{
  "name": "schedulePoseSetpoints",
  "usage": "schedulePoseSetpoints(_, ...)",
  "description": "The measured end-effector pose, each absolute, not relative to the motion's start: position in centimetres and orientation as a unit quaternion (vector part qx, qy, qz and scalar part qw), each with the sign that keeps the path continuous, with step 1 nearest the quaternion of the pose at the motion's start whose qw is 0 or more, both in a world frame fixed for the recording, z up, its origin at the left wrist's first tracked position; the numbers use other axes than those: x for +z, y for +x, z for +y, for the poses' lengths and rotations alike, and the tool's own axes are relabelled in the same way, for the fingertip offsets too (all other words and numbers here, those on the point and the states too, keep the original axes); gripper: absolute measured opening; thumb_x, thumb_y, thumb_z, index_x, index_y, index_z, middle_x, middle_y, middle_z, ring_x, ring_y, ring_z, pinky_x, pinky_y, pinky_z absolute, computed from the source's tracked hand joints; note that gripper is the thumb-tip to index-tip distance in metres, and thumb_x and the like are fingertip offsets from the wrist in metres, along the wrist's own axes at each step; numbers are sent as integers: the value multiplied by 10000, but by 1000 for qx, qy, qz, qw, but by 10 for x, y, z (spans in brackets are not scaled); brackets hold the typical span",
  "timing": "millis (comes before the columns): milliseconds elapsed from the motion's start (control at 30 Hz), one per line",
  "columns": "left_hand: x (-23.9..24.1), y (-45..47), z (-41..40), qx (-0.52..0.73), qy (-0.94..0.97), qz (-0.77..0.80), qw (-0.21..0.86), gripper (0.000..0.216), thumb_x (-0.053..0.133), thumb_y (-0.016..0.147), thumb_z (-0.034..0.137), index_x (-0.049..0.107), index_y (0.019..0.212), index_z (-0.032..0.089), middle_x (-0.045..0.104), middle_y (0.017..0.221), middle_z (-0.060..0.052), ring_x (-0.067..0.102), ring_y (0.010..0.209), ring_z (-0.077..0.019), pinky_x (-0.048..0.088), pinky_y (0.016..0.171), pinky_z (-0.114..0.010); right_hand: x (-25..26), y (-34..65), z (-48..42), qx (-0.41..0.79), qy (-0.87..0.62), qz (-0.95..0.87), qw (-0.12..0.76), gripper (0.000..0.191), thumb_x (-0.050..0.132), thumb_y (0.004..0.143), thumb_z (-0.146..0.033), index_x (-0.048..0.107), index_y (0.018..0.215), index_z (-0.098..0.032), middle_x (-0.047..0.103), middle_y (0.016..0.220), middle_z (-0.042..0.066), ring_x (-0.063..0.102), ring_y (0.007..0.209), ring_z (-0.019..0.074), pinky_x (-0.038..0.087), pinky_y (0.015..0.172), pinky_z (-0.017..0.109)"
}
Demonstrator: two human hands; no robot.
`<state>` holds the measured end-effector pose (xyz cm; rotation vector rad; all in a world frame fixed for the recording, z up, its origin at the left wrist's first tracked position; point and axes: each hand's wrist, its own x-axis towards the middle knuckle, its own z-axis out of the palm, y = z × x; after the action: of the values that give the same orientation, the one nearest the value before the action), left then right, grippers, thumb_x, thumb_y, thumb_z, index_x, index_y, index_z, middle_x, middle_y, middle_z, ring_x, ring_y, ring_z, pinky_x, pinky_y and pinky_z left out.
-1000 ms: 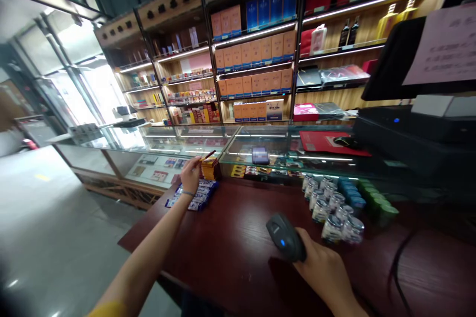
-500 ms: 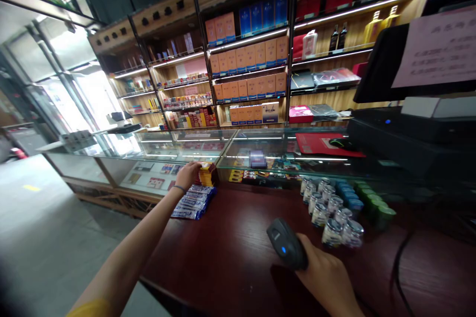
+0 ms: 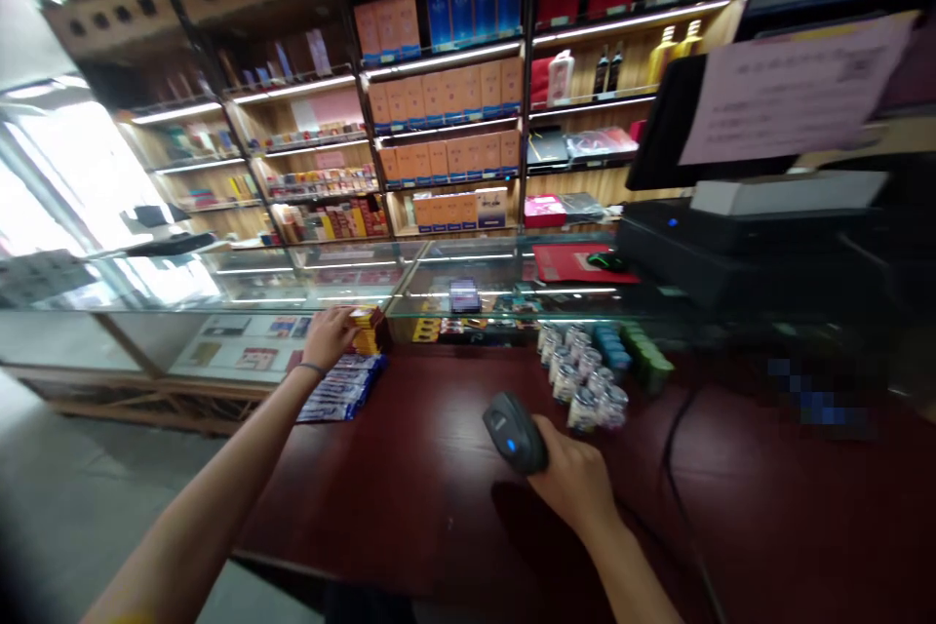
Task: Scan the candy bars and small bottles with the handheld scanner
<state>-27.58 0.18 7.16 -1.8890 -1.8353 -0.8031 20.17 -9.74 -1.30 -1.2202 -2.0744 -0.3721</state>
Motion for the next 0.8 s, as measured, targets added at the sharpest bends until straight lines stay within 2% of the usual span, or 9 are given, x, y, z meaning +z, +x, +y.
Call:
schedulePoseSetpoints(67, 65, -262, 2, -320, -658, -650, 207, 500, 663, 808, 313, 555, 1284, 203, 566, 1273, -150, 468, 1256, -348, 333, 1082, -542, -7, 206, -98, -163, -483, -779, 365, 313, 497, 770, -193, 604, 1063, -175, 707, 674, 35, 687, 593, 212, 464, 566, 275)
schedulePoseSetpoints(167, 51, -221, 2, -402, -642, -623, 197, 578, 655, 825, 339, 491, 1350, 163, 493, 1357, -174, 412, 1316, -340, 317, 1115, -511, -2, 216, -98, -165, -502, -754, 390, 330, 524, 774, -246, 614, 1079, -156, 698, 648, 42, 680, 582, 221, 479, 572, 283)
schedulePoseSetpoints(333, 23, -103, -7, -514, -676, -526, 53, 565, 634, 857, 315, 451, 1376, 184, 527, 1307, -144, 470, 1270, -280, 365, 1109, -461, 1, 237, -96, -158, -570, -682, 430, 344, 574, 790, -356, 619, 1069, -160, 705, 664, 63, 674, 566, 242, 480, 551, 301)
schedulePoseSetpoints(567, 2, 58, -28, -548, -703, -400, -216, 620, 711, 791, 264, 478, 1366, 257, 522, 1285, -116, 507, 1219, -264, 427, 1051, -440, 24, 277, -101, -91, -643, -633, 422, 383, 612, 781, -440, 609, 1082, -203, 731, 774, 78, 698, 687, 262, 480, 578, 299)
schedulePoseSetpoints(800, -11, 126, -35, -530, -703, -401, -254, 625, 764, 731, 229, 512, 1303, 242, 478, 1210, -104, 521, 1148, -257, 424, 1041, -441, 27, 336, -112, -85, -661, -609, 430, 366, 604, 779, -439, 610, 1039, -182, 736, 848, 120, 702, 776, 282, 498, 636, 325)
